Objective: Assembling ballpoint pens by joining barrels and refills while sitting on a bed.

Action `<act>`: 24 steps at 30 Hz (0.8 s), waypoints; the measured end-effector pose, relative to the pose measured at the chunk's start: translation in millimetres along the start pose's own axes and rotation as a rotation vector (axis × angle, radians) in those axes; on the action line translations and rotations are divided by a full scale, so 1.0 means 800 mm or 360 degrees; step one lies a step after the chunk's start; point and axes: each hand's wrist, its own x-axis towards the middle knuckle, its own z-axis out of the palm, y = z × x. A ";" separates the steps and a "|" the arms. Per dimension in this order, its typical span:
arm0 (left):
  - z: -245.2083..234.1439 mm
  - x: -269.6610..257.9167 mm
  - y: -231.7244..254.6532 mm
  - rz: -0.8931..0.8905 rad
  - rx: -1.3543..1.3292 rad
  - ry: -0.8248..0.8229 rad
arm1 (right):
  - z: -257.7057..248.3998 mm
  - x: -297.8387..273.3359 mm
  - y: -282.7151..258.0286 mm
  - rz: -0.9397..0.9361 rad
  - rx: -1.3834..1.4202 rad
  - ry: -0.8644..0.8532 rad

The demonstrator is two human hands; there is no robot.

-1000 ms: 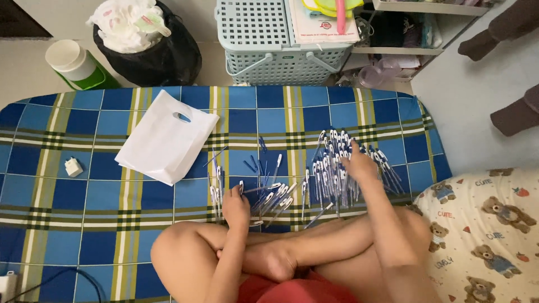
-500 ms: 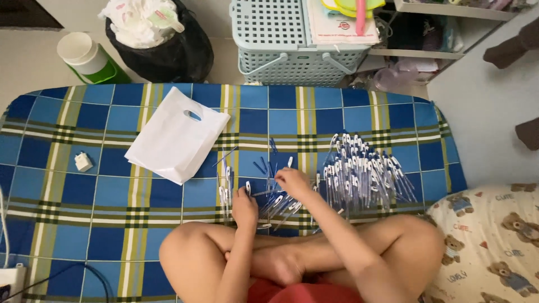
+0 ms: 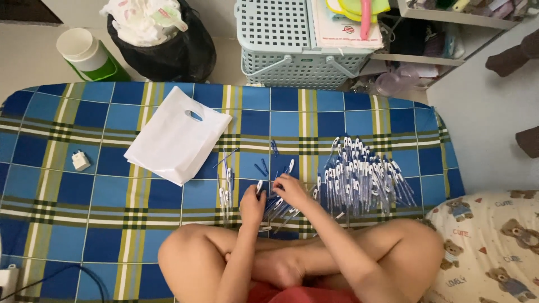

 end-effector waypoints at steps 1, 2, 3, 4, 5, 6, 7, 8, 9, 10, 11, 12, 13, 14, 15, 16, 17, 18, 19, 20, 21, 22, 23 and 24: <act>0.003 0.002 0.002 0.0003 -0.0006 -0.0003 | -0.002 -0.007 -0.002 0.0004 -0.0006 0.0001; 0.005 0.002 0.004 0.0059 0.0082 -0.0029 | -0.004 -0.015 -0.005 0.0155 0.0142 0.0093; 0.008 0.002 0.005 0.0116 0.0170 -0.0055 | -0.005 -0.023 -0.008 0.0305 0.0291 0.0187; 0.012 0.004 0.005 0.0118 0.0169 -0.0055 | -0.012 -0.031 -0.013 0.0305 0.0289 0.0189; 0.017 0.006 0.005 0.0142 0.0271 -0.0057 | -0.019 -0.040 -0.018 0.0392 0.0454 0.0232; 0.020 0.008 0.004 0.0167 0.0377 -0.0059 | -0.025 -0.048 -0.023 0.0477 0.0622 0.0277; 0.023 0.009 0.005 0.0171 0.0379 -0.0059 | -0.024 -0.053 -0.022 0.0476 0.0623 0.0281; 0.025 0.009 0.005 0.0171 0.0433 -0.0060 | -0.022 -0.059 -0.021 0.0527 0.0700 0.0314; 0.027 0.009 0.005 0.0172 0.0486 -0.0060 | -0.021 -0.066 -0.019 0.0578 0.0776 0.0348; 0.027 0.007 0.005 0.0174 0.0490 -0.0064 | -0.018 -0.071 -0.017 0.0581 0.0781 0.0352; 0.027 0.006 0.004 0.0133 0.0482 -0.0066 | -0.014 -0.076 -0.015 0.0622 0.0865 0.0393; 0.028 0.004 0.003 0.0092 0.0472 -0.0068 | -0.011 -0.081 -0.013 0.0663 0.0947 0.0434; 0.024 0.001 0.004 0.0094 0.0475 -0.0071 | -0.011 -0.086 -0.017 0.0666 0.0950 0.0437; 0.020 -0.001 0.006 0.0032 0.0328 -0.0050 | -0.012 -0.089 -0.020 0.0682 0.1004 0.0458; 0.015 -0.002 0.007 -0.0029 0.0180 -0.0028 | -0.013 -0.092 -0.024 0.0699 0.1058 0.0478; 0.010 -0.002 0.010 -0.0025 0.0182 -0.0028 | -0.013 -0.093 -0.024 0.0697 0.1060 0.0482; 0.005 -0.001 0.013 -0.0112 -0.0115 0.0030 | -0.013 -0.093 -0.024 0.0702 0.1146 0.0497; -0.001 -0.003 0.015 -0.0202 -0.0411 0.0085 | -0.012 -0.096 -0.024 0.0710 0.1234 0.0511; 0.000 -0.004 0.012 -0.0202 -0.0407 0.0081 | -0.008 -0.096 -0.026 0.0713 0.1238 0.0514; 0.001 -0.003 0.011 -0.0279 -0.0719 0.0082 | -0.006 -0.095 -0.027 0.0707 0.1282 0.0507; 0.001 -0.003 0.009 -0.0355 -0.1031 0.0083 | -0.004 -0.095 -0.029 0.0700 0.1327 0.0500; -0.002 -0.010 0.015 -0.0352 -0.1031 0.0084 | -0.002 -0.094 -0.032 0.0697 0.1327 0.0501; -0.005 -0.017 0.020 -0.0396 -0.1220 0.0048 | 0.000 -0.093 -0.035 0.0673 0.1377 0.0465; -0.010 -0.024 0.025 -0.0439 -0.1407 0.0015 | 0.002 -0.092 -0.039 0.0647 0.1427 0.0425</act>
